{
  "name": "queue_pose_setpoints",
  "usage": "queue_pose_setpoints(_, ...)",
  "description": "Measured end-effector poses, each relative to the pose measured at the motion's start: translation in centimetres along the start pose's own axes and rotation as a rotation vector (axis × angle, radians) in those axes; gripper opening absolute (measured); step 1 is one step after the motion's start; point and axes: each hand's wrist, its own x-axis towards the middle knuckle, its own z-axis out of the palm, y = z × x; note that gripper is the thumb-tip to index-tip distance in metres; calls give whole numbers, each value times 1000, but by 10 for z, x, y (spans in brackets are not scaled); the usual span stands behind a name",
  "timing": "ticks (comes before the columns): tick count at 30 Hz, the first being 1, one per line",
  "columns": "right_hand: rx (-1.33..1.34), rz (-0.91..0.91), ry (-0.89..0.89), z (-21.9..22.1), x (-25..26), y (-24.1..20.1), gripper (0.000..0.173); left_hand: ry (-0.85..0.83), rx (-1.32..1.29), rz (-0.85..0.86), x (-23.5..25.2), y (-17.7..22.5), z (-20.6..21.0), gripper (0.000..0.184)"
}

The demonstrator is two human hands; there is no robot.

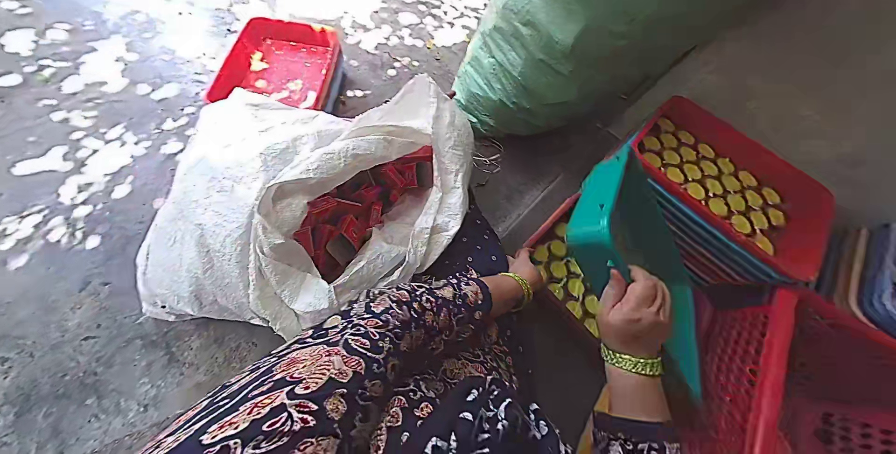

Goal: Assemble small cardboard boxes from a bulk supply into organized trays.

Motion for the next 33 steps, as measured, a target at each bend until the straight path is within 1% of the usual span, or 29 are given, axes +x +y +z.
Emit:
queue_pose_setpoints(2, 74, -16, 96, -24, 25, 0, 38, -35, -125, 63, -4, -2, -4, 65)
queue_pose_setpoints(4, 139, -66, 159, -43, 34, 0, 41, -109, -466, 106, -20, -8, -14, 55)
queue_pose_setpoints(6, 210, -155, 209, -62, 40, -9, 41, -184, -781, 100, -60, -11, -43, 43)
queue_pose_setpoints(8, 278, -282, 234, -84, 44, -28, 44, -160, -925, 160, -121, -15, -82, 29)
queue_pose_setpoints(10, 384, -424, 259, -99, 46, -52, 44, -76, -974, 233, -171, -26, -119, 38)
queue_pose_setpoints(13, 552, -608, 314, -109, 57, -88, 38, -63, -1039, 345, -219, -66, -168, 56)
queue_pose_setpoints(14, 587, -662, 325, -110, 63, -99, 35, -21, -1037, 372, -233, -79, -183, 56)
queue_pose_setpoints(16, 632, -765, 331, -111, 78, -120, 28, 116, -979, 423, -256, -102, -212, 51)
queue_pose_setpoints(17, 676, -802, 328, -108, 86, -132, 24, 149, -953, 459, -265, -110, -228, 50)
queue_pose_setpoints(19, 805, -848, 303, -98, 97, -162, 15, 153, -901, 532, -278, -129, -259, 50)
queue_pose_setpoints(20, 868, -866, 280, -92, 101, -178, 15, 147, -853, 552, -283, -135, -269, 48)
queue_pose_setpoints(22, 928, -912, 237, -80, 111, -206, 19, 212, -728, 559, -288, -143, -277, 25)
queue_pose_setpoints(23, 906, -930, 248, -74, 116, -219, 20, 253, -723, 541, -289, -145, -279, 19)
queue_pose_setpoints(25, 697, -942, 329, -72, 123, -234, 24, 316, -768, 534, -286, -148, -286, 21)
queue_pose_setpoints(26, 577, -928, 351, -73, 122, -237, 29, 333, -803, 536, -285, -149, -289, 22)
queue_pose_setpoints(27, 552, -897, 349, -73, 117, -239, 32, 348, -845, 537, -284, -148, -291, 23)
queue_pose_setpoints(29, 662, -815, 334, -56, 97, -236, 28, 366, -961, 572, -280, -144, -301, 25)
queue_pose_setpoints(30, 717, -788, 298, -38, 82, -231, 26, 381, -1029, 609, -277, -141, -308, 26)
queue_pose_setpoints(32, 743, -747, 152, 6, 44, -218, 28, 380, -1100, 725, -270, -130, -332, 34)
queue_pose_setpoints(33, 734, -734, 57, 24, 26, -210, 28, 436, -1095, 752, -268, -115, -344, 37)
